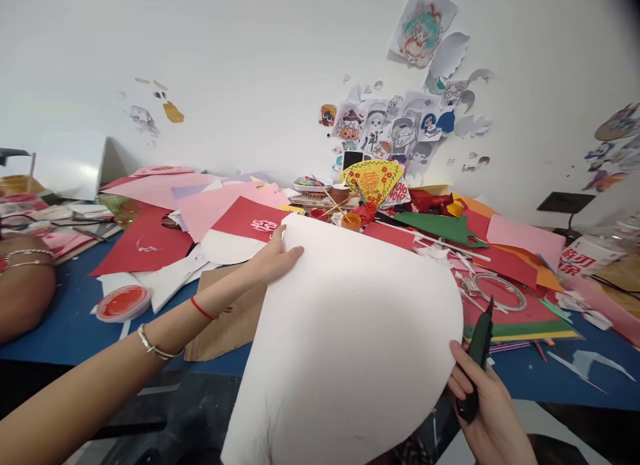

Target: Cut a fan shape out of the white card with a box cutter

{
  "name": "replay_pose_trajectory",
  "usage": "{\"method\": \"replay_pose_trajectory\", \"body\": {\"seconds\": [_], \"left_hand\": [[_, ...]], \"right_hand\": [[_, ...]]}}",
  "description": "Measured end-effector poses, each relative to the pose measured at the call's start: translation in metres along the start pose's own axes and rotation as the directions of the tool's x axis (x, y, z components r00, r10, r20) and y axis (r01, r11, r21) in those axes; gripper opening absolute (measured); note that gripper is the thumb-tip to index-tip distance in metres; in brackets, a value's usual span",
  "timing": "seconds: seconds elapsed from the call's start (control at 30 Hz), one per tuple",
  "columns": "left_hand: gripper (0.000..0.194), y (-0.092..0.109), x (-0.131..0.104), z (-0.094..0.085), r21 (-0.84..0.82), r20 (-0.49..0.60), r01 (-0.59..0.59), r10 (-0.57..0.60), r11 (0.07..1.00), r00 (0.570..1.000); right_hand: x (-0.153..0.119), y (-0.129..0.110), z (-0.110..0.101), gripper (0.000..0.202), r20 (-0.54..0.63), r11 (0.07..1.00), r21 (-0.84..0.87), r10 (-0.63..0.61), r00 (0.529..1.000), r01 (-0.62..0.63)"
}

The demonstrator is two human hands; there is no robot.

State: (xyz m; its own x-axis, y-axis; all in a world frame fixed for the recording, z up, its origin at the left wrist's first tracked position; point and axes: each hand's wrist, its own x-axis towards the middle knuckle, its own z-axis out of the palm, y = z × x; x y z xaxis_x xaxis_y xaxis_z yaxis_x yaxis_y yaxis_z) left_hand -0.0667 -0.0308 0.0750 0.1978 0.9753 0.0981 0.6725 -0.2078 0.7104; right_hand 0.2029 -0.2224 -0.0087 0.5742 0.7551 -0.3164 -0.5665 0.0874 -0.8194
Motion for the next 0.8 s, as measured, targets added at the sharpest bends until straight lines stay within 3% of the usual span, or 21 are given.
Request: {"method": "replay_pose_trajectory", "body": {"seconds": [0.1,0.17,0.3,0.43,0.53,0.63,0.7,0.8], "left_hand": [[0.079,-0.002,-0.006,-0.008,-0.056,0.069,0.144,-0.14,0.988,0.988],[0.078,-0.003,-0.01,-0.013,-0.075,0.041,0.146,-0.144,0.986,0.989],[0.078,-0.008,-0.015,-0.025,-0.071,-0.15,0.093,-0.103,0.993,0.983],[0.068,-0.011,-0.017,-0.042,-0.088,-0.445,-0.013,-0.027,0.996,0.895],[0.062,-0.008,-0.023,-0.045,-0.144,-0.496,-0.086,0.003,0.986,0.868],[0.06,-0.005,-0.043,-0.027,-0.165,-0.319,-0.145,0.086,0.976,0.944],[0.058,-0.002,-0.065,-0.006,-0.169,-0.081,-0.131,0.119,0.977,0.99],[0.062,0.002,-0.101,0.025,-0.142,0.199,-0.135,0.162,0.981,0.967]], "right_hand": [[0.007,-0.001,0.006,0.045,0.03,0.999,-0.043,0.011,0.999,-0.01],[0.02,-0.01,0.006,0.048,0.086,0.995,-0.095,0.005,0.996,0.003],[0.065,-0.05,0.009,0.054,0.259,0.938,-0.347,0.11,0.96,-0.014],[0.116,-0.098,0.03,0.046,0.454,0.768,-0.623,0.198,0.869,0.151],[0.144,-0.121,0.057,0.044,0.578,0.607,-0.736,0.333,0.745,0.299],[0.161,-0.127,0.092,0.042,0.672,0.429,-0.741,0.482,0.562,0.517],[0.166,-0.122,0.119,0.038,0.683,0.301,-0.684,0.584,0.438,0.665],[0.169,-0.101,0.16,0.035,0.654,0.173,-0.584,0.679,0.333,0.793]]}}
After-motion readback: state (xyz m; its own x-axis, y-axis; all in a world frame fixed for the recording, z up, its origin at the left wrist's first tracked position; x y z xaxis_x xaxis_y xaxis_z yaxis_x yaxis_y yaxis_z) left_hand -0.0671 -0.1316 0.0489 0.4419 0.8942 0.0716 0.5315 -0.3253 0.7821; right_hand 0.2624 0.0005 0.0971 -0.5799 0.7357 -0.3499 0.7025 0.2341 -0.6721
